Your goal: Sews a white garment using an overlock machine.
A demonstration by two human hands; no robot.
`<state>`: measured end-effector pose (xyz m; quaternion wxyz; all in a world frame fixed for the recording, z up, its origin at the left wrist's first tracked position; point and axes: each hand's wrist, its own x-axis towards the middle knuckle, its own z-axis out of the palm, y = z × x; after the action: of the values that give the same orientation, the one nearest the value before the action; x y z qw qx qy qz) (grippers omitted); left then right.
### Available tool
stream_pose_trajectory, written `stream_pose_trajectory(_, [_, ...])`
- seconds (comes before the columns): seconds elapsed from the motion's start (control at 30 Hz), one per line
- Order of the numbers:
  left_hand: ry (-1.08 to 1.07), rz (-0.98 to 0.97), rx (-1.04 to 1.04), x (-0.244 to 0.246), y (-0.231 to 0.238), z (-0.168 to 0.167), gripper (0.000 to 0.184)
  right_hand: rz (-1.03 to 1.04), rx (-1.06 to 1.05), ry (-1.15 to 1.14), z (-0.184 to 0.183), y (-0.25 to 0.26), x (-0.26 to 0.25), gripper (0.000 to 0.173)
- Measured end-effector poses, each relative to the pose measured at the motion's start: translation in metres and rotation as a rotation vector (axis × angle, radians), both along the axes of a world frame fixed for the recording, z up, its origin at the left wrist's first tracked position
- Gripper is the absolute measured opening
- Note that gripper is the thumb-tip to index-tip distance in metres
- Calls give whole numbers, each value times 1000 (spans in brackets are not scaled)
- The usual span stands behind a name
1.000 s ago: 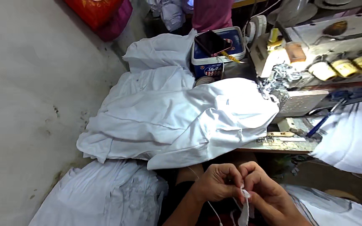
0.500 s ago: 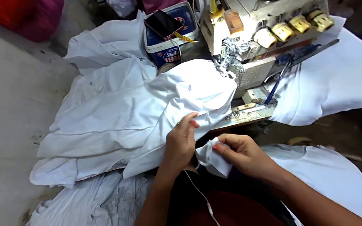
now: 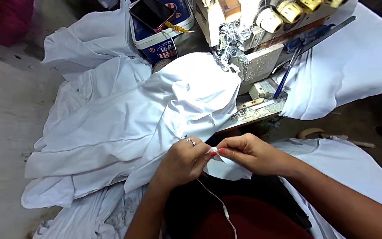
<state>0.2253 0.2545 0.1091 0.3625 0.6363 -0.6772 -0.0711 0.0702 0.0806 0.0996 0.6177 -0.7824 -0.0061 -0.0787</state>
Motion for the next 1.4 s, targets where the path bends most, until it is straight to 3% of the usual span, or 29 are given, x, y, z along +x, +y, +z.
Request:
stream_pose_trajectory(0.1, [230, -152, 114, 8, -9, -2, 34, 122, 55, -27, 3, -6, -1, 34])
stream_pose_trajectory(0.17, [586, -301, 100, 7, -18, -17, 34, 152, 53, -38, 6, -8, -4, 32])
stream_pose_trajectory(0.27, [1104, -451, 113, -8, -29, -39, 16, 142, 61, -79, 4, -9, -10, 23])
stream_pose_trajectory(0.33, [1202, -445, 127, -14, -34, -41, 13, 115, 66, -111, 0, -10, -15, 23])
stream_pose_trajectory(0.4, [969, -302, 171, -9, -34, -29, 21, 53, 36, -105, -6, -11, -21, 25])
stream_pose_trajectory(0.5, [389, -168, 393, 9, -28, 8, 37, -69, -67, -23, -24, -4, -24, 23])
stream_pose_trajectory(0.6, [33, -137, 558, 22, -29, 46, 35, -224, -154, -64, -40, 8, -18, 22])
stream_pose_trajectory(0.77, [-280, 79, 235, 48, -58, 76, 17, -700, -140, -403, -33, -2, 23, 17])
stream_pose_trajectory(0.83, [-299, 163, 104, 56, -84, 81, 15, -853, -160, -476, -33, -19, 45, 10])
stream_pose_trajectory(0.93, [-153, 201, -12, 70, -124, 70, 12, -928, -27, -460, -32, -39, 68, 10])
stream_pose_trajectory(1.13, [220, 138, 122, 83, -135, 45, 13, -875, 142, -417, -30, -34, 64, 6])
stream_pose_trajectory(1.4, [-64, 302, 118, 70, -141, 41, 15, -866, 108, -352, -30, -22, 62, 9])
